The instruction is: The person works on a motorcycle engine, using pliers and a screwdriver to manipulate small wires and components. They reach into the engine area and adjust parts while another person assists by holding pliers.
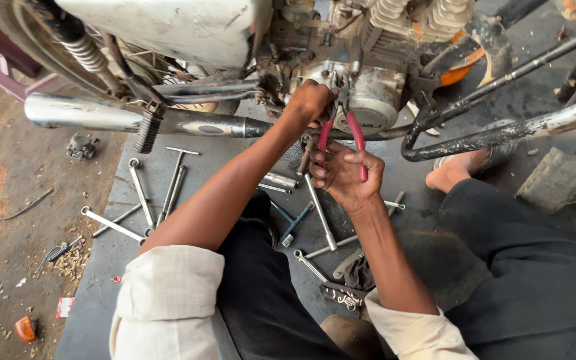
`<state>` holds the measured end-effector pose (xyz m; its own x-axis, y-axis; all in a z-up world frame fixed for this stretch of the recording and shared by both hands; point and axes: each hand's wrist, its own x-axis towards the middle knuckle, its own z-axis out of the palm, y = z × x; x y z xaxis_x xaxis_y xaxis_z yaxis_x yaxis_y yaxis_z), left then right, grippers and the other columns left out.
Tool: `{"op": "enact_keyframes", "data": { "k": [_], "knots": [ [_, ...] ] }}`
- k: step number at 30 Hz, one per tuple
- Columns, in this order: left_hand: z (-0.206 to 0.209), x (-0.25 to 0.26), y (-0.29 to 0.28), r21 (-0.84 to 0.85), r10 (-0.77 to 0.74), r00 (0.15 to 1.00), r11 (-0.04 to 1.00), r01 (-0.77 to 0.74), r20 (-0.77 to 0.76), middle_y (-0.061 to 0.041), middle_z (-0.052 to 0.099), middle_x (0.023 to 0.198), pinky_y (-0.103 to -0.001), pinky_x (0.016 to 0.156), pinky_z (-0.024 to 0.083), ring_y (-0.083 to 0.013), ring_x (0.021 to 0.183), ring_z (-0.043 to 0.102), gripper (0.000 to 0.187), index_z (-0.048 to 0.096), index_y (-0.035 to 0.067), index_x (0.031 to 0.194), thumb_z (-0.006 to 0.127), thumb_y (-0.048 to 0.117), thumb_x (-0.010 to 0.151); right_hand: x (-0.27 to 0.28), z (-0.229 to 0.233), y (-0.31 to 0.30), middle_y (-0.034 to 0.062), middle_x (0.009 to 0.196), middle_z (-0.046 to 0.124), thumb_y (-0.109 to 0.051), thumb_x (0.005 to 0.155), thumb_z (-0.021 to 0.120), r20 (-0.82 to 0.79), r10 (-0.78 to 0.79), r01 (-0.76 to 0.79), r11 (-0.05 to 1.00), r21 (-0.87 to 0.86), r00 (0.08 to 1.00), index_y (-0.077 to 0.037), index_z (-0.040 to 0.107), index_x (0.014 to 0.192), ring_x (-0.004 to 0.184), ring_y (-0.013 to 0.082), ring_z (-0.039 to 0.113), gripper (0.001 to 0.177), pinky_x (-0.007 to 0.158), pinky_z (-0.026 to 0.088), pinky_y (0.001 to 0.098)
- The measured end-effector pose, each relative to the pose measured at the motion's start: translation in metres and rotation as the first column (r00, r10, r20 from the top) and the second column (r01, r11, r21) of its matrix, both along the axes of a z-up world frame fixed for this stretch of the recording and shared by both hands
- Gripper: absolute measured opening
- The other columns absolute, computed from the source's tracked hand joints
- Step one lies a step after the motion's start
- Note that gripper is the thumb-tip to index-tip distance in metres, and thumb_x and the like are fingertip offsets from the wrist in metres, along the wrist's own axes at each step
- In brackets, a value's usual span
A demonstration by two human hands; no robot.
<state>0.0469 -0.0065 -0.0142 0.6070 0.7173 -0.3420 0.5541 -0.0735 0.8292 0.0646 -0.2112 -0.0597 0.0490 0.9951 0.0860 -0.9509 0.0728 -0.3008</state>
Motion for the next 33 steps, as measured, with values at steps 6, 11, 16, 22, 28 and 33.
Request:
{"op": "enact_keyframes", "data": {
  "k": [6, 11, 16, 22, 28, 33],
  "knots": [
    [0.002, 0.000, -0.002, 0.039, 0.024, 0.999, 0.999, -0.023, -0.022, -0.012, 0.078, 0.082, -0.037, 0.055, 0.063, -0.0234, 0.069, 0.076, 0.041, 0.073, 0.001, 0.084, 0.064, 0.040, 0.091, -0.008, -0.003, 0.003, 0.0151, 0.100, 0.058, -0.027, 0.075, 0.063, 0.042, -0.087, 0.087, 0.996, -0.001, 0.995, 0.013, 0.059, 0.129, 0.082, 0.0270, 0.057, 0.068, 0.068, 0.045, 0.0388],
    [-0.040, 0.012, 0.024, 0.197, -0.040, 0.997, 0.979, 0.052, -0.064, -0.015, 0.076, 0.085, -0.039, 0.067, 0.062, -0.0264, 0.073, 0.076, 0.047, 0.073, 0.000, 0.088, 0.064, 0.045, 0.094, -0.023, -0.008, 0.011, 0.0152, 0.099, 0.057, -0.026, 0.074, 0.061, 0.037, -0.141, 0.141, 0.990, -0.012, 0.989, 0.008, 0.059, 0.121, 0.085, 0.0283, 0.057, 0.059, 0.069, 0.045, 0.0392],
    [-0.076, 0.017, 0.042, 0.630, -0.188, 0.982, 0.759, 0.163, -0.028, -0.022, 0.069, 0.091, -0.043, 0.076, 0.054, -0.0359, 0.084, 0.068, 0.053, 0.077, 0.000, 0.085, 0.070, 0.051, 0.096, -0.033, -0.008, 0.020, 0.0146, 0.099, 0.058, -0.027, 0.072, 0.060, 0.046, -0.177, 0.177, 0.984, 0.002, 0.983, 0.002, 0.058, 0.127, 0.083, 0.0277, 0.056, 0.062, 0.072, 0.047, 0.0401],
    [-0.025, -0.033, 0.028, 0.070, -0.080, 0.988, 0.995, 0.072, 0.130, -0.008, 0.076, 0.071, -0.038, 0.065, 0.060, -0.0193, 0.068, 0.075, 0.049, 0.079, 0.004, 0.086, 0.062, 0.049, 0.094, -0.054, -0.009, 0.034, 0.0146, 0.105, 0.060, -0.029, 0.080, 0.060, 0.074, -0.274, 0.270, 0.961, 0.053, 0.959, 0.002, 0.052, 0.139, 0.088, 0.0289, 0.058, 0.068, 0.075, 0.050, 0.0422],
    [-0.016, -0.073, 0.027, 0.464, -0.044, 0.998, 0.886, 0.016, 0.049, -0.007, 0.077, 0.070, -0.035, 0.067, 0.055, -0.0175, 0.066, 0.073, 0.042, 0.082, 0.008, 0.083, 0.068, 0.047, 0.092, -0.070, -0.002, 0.049, 0.0135, 0.108, 0.059, -0.027, 0.082, 0.060, 0.038, -0.300, 0.291, 0.944, 0.155, 0.953, 0.002, 0.047, 0.152, 0.092, 0.0291, 0.059, 0.077, 0.080, 0.051, 0.0428],
    [-0.012, -0.089, 0.032, 0.331, -0.042, 0.993, 0.944, 0.003, 0.109, -0.006, 0.076, 0.068, -0.033, 0.067, 0.060, -0.0176, 0.066, 0.078, 0.040, 0.077, 0.006, 0.082, 0.066, 0.042, 0.096, -0.081, -0.004, 0.063, 0.0144, 0.109, 0.060, -0.025, 0.081, 0.062, 0.002, -0.346, 0.341, 0.925, 0.165, 0.938, 0.000, 0.049, 0.146, 0.093, 0.0306, 0.059, 0.070, 0.081, 0.052, 0.0450]
  ]
}}
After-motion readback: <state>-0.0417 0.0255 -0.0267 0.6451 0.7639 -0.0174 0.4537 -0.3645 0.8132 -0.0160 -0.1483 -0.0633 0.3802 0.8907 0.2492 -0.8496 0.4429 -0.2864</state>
